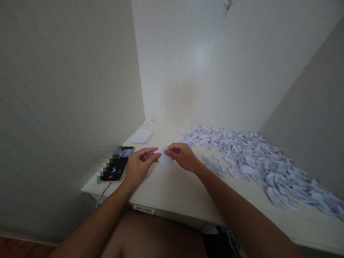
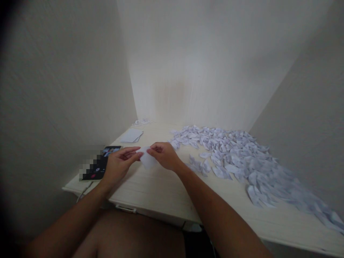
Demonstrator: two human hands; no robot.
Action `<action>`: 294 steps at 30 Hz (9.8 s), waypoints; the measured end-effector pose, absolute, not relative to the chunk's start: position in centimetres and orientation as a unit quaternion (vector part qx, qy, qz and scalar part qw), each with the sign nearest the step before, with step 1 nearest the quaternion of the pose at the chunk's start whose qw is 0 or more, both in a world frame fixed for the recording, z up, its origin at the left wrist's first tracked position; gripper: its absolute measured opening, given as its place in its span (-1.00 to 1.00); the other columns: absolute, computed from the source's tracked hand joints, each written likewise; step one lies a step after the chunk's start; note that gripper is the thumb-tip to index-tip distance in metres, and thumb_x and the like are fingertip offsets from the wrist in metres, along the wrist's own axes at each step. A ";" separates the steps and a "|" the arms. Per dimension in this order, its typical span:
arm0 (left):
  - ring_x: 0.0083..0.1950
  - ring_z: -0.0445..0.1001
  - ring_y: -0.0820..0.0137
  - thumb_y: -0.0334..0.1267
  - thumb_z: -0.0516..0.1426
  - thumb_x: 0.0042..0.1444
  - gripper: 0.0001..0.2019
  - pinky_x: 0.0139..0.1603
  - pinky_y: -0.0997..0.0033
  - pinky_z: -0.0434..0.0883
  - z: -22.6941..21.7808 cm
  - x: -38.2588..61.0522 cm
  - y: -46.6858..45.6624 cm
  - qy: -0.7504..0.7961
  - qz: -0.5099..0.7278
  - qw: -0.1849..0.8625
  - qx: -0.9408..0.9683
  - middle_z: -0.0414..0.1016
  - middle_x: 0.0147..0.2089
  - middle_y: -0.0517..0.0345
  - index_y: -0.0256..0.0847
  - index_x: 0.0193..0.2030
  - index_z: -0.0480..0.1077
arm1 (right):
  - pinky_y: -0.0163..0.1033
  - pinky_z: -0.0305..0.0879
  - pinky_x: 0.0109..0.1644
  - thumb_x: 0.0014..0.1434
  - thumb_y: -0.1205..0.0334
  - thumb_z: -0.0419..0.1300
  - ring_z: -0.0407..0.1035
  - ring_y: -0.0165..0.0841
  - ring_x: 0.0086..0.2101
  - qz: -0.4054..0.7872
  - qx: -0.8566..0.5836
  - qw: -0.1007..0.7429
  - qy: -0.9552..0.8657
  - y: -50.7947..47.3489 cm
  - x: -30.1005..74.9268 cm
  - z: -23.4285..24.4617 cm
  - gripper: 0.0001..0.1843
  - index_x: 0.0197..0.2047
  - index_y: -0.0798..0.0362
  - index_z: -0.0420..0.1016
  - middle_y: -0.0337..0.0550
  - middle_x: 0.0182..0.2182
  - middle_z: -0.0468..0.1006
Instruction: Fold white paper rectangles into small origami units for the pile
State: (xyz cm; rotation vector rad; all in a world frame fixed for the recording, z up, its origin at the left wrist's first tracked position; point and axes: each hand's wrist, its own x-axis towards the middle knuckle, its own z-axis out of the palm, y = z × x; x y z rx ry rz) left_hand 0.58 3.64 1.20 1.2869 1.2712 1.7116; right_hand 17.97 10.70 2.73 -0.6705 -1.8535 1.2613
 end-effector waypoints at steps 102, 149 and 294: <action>-0.29 0.61 0.37 -0.33 0.25 0.11 -0.82 -0.39 0.48 0.56 0.5 0.3 2.6 0.430 0.555 0.135 0.699 0.67 -0.19 0.07 -0.06 -0.17 0.64 | -0.41 0.24 -0.59 0.05 0.08 0.31 0.28 -0.52 -0.60 0.554 -0.295 0.390 -0.674 11.1 19.0 3.6 -0.74 -0.46 0.11 0.50 -0.28 -0.57 0.45; -0.28 0.62 0.32 -0.22 0.38 -0.05 -0.72 -0.42 0.36 0.67 1.5 0.9 3.4 0.417 0.717 0.269 0.489 0.61 -0.30 0.09 -0.28 -0.20 0.55 | -0.35 0.31 -0.46 -0.01 -0.05 0.40 0.47 -0.41 -0.51 0.519 -0.258 0.453 -0.677 9.6 17.1 3.0 -0.63 -0.44 0.08 0.46 -0.20 -0.55 0.58; -0.07 0.60 0.30 -0.24 0.43 -0.12 -0.55 0.13 0.19 0.46 1.1 3.1 3.2 0.398 0.717 0.459 0.341 0.62 -0.04 -0.12 -0.34 -0.06 0.55 | -0.24 0.48 -0.22 0.12 0.12 0.33 0.55 -0.31 -0.25 0.433 -0.291 0.419 -0.743 9.5 17.1 2.4 -0.81 -0.24 0.03 0.65 -0.08 -0.25 0.68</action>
